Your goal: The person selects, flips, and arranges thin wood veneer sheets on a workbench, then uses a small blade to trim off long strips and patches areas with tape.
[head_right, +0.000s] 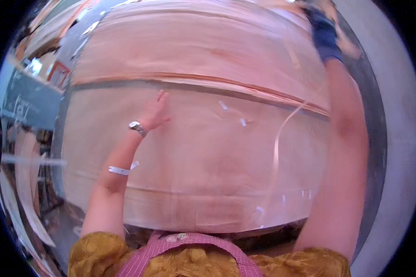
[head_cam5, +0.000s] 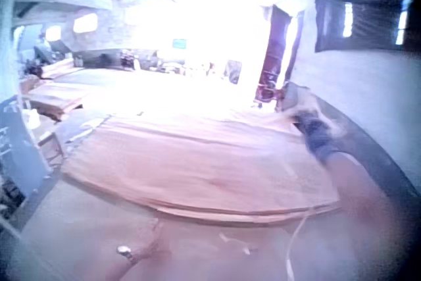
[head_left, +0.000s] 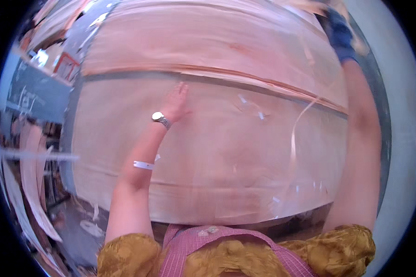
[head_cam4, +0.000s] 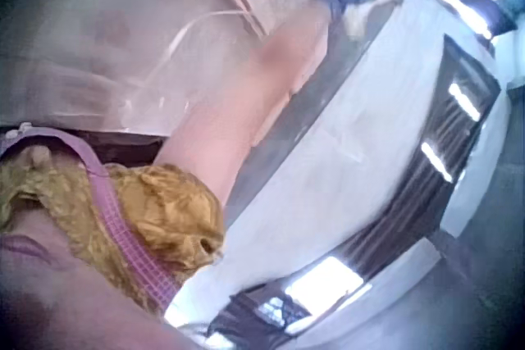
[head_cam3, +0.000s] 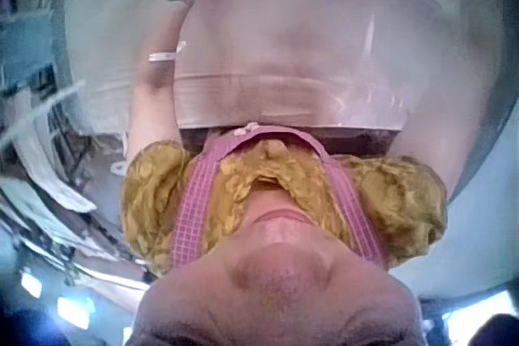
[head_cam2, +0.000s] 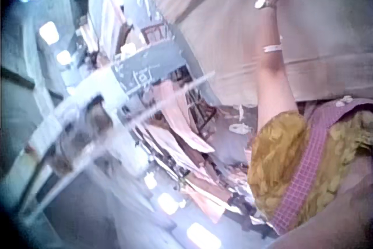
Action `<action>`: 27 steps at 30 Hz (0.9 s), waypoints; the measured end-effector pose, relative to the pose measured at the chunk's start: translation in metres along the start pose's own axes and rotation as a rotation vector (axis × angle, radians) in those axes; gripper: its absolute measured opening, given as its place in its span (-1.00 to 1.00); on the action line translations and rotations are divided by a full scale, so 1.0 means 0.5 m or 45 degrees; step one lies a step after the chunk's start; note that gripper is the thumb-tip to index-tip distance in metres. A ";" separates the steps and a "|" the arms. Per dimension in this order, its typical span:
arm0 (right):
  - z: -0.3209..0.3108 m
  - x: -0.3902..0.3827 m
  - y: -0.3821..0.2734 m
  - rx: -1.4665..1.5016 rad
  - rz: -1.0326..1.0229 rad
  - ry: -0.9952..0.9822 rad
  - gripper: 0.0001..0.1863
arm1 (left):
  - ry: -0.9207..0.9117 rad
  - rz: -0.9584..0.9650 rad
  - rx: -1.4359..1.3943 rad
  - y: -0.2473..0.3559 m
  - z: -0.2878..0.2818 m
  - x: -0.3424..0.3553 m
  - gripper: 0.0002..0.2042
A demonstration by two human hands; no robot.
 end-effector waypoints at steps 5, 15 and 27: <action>0.138 0.005 -0.399 -0.094 -0.325 -0.189 -0.55 | -0.089 0.155 -0.070 0.056 0.002 0.062 -0.12; -0.099 -0.533 -0.683 0.215 0.370 -0.693 -0.31 | -0.150 0.074 0.054 0.111 -0.036 0.055 -0.27; -0.792 -1.118 -0.903 0.202 1.883 -0.962 -0.52 | -0.219 0.939 -0.529 0.662 0.038 0.010 -0.54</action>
Point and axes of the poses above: each hand's wrist, its own x-axis towards the middle knuckle, its own z-axis out of the palm, y = z × x, the point moved 9 cm from there along x, towards the middle knuckle, and after that the axes turned 3 degrees about z, right-handed, at the moved point
